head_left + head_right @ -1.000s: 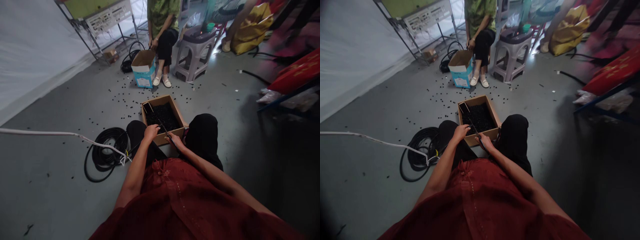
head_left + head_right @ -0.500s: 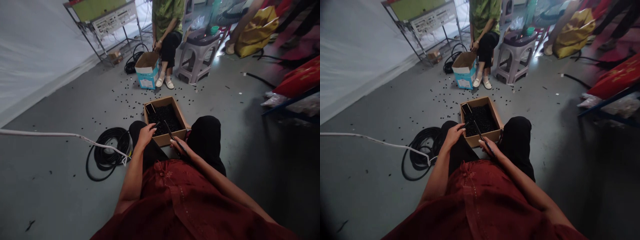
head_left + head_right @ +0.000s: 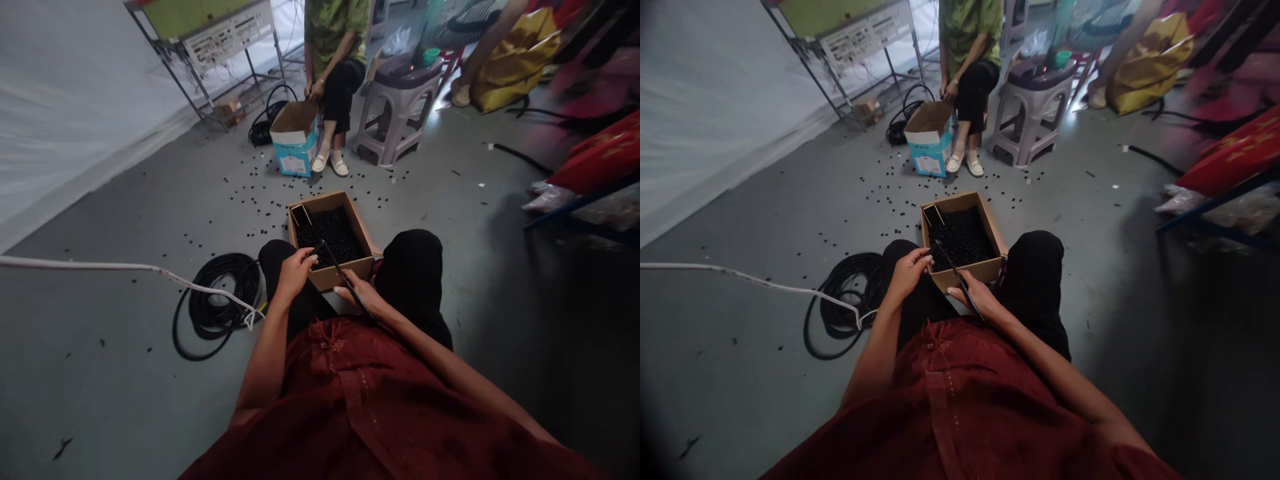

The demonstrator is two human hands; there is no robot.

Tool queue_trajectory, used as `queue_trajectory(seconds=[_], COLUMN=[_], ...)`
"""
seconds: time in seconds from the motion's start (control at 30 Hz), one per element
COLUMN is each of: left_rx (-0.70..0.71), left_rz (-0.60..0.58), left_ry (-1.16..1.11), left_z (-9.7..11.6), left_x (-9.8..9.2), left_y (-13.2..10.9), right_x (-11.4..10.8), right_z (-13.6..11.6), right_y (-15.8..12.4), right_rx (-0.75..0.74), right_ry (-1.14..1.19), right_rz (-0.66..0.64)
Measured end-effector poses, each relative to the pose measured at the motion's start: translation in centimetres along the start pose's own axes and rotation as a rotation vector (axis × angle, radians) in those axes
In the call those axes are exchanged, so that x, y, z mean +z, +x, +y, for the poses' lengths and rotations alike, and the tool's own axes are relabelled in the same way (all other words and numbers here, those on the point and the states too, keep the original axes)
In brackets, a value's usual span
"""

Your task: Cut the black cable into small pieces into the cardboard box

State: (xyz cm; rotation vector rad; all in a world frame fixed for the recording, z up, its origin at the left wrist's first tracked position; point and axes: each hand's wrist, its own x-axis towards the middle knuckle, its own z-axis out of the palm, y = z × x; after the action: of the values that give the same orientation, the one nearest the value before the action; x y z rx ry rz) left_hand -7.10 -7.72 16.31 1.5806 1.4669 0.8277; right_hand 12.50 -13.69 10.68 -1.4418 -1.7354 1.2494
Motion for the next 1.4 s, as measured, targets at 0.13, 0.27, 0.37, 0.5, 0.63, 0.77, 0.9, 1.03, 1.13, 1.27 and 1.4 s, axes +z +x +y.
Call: queue_trajectory(seconds=[0.13,0.27,0.37,0.5,0.63,0.77,0.9,1.03,1.13,1.27,1.4], left_rx=[0.001,0.018,0.023,0.038,0.049,0.073,0.055,-0.025,-0.091,-0.069,-0.044], left_rz=[-0.047,-0.086,-0.112,-0.150,-0.198,-0.222,-0.223,-0.251,-0.277,-0.311,-0.314], left_ry=[-0.011,-0.034,-0.050,-0.029,0.038,0.094,0.117,0.122,0.169,0.261,0.414], left_z=[0.0,-0.1,-0.1,0.3,1.0,1.4,0.6,-1.1,-2.4,-3.8,-4.7], left_x=[0.0,0.2,0.4,0.3,-0.1,-0.3,0.3,1.5,2.4,3.2,3.8], left_y=[0.0,0.0,-0.1,-0.2,-0.1,0.1,1.0,3.0,5.0,7.1,8.9], right_x=[-0.1,-0.3,-0.3,-0.3,-0.5,-0.7,-0.4,0.1,0.5,0.6,0.8], right_z=[-0.5,-1.0,-1.2,-1.1,-1.2,-1.1,-0.2,1.5,2.6,3.3,3.8], right_y=[0.0,0.2,0.3,0.6,0.9,1.3,2.1,3.7,5.1,6.4,7.1], right_rx=[0.023,0.007,-0.010,0.003,-0.002,-0.016,0.047,0.099,0.137,0.194,0.206], right_ry=[0.000,0.012,0.028,0.028,0.004,-0.035,-0.076,-0.105,-0.147,-0.179,-0.185], right_rz=[-0.008,-0.013,-0.014,-0.015,-0.018,0.006,0.042,0.062,0.066,0.050,0.087])
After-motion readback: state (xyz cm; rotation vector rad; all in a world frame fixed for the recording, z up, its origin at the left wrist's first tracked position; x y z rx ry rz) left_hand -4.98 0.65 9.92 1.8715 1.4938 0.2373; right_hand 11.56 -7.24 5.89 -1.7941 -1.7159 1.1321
